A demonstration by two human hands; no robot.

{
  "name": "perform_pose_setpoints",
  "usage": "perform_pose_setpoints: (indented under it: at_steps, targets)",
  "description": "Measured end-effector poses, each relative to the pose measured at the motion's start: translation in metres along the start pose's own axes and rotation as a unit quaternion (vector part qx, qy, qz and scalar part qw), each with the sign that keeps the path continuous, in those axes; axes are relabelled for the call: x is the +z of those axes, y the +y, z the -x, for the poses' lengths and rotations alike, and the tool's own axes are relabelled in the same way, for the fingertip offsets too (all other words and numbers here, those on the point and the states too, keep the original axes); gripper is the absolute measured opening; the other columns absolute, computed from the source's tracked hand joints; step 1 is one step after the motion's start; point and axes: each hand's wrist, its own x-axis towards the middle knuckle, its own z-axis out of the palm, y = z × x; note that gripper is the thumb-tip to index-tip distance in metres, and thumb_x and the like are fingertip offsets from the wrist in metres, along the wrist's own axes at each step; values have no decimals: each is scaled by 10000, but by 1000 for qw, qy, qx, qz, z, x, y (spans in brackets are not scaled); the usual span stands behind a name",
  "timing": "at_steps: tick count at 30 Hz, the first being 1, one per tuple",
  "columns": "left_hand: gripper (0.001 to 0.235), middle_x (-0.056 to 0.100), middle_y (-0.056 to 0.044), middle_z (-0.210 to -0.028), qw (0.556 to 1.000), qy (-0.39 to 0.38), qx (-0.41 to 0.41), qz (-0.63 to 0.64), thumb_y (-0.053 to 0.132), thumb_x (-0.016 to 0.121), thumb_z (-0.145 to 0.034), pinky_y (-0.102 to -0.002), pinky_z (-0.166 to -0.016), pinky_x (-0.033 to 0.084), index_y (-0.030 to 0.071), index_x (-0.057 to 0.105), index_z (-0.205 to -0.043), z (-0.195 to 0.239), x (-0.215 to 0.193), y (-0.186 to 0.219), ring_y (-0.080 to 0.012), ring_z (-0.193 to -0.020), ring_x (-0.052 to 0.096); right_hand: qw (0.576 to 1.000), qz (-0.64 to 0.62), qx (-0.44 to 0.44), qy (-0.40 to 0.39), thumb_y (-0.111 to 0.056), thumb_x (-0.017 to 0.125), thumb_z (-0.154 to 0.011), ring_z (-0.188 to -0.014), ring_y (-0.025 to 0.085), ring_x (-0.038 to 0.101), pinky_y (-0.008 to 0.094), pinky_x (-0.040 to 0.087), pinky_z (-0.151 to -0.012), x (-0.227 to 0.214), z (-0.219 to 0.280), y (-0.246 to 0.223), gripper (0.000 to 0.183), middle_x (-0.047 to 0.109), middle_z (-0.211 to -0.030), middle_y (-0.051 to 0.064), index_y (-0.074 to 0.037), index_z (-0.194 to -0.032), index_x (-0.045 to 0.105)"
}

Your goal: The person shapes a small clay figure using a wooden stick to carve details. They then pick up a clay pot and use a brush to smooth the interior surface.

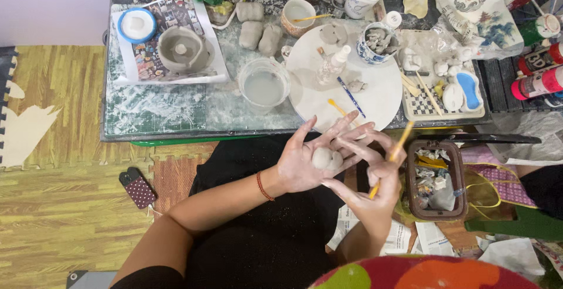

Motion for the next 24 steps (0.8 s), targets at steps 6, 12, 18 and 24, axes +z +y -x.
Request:
perform_pose_setpoints:
  at_steps: [6, 12, 18, 24]
  targets:
    - [755, 135, -123, -1749, 998, -43, -32, 33, 622, 235, -1081, -467, -1293, 186, 200, 143, -1700, -2, 4, 3, -306, -1579, 200, 989, 58, 135, -21, -135, 938, -679, -1283, 312, 514, 432, 457, -1023, 17, 15, -2, 527, 683, -1236, 151, -59, -1025, 549]
    - [734, 160, -100, -1749, 997, -40, -18, -62, 589, 298, -1065, -463, -1303, 203, 231, 148, -1688, 2, 9, 1, -292, -1586, 227, 997, 4, 41, 59, -40, 895, -777, -1260, 297, 605, 466, 450, -1134, 19, 19, 4, 586, 733, -1199, 117, -102, -977, 348]
    - [755, 246, -149, -1742, 976, -68, 32, -204, 501, 391, -1112, -418, -1351, 199, 50, 194, -1685, 5, 7, -14, -270, -1597, 289, 990, 50, 36, 126, -5, 893, -768, -1219, 308, 637, 487, 434, -1141, 26, 21, 1, 599, 709, -1177, 126, -100, -998, 348]
    - [712, 262, -160, -1706, 975, -15, 42, -220, 427, 388, -1114, -418, -1324, 222, 52, 183, -1683, 6, -6, -16, -271, -1561, 300, 984, 92, 89, 122, -43, 901, -763, -1366, 334, 498, 476, 390, -1154, 29, 21, -7, 619, 672, -1259, 155, -105, -958, 317]
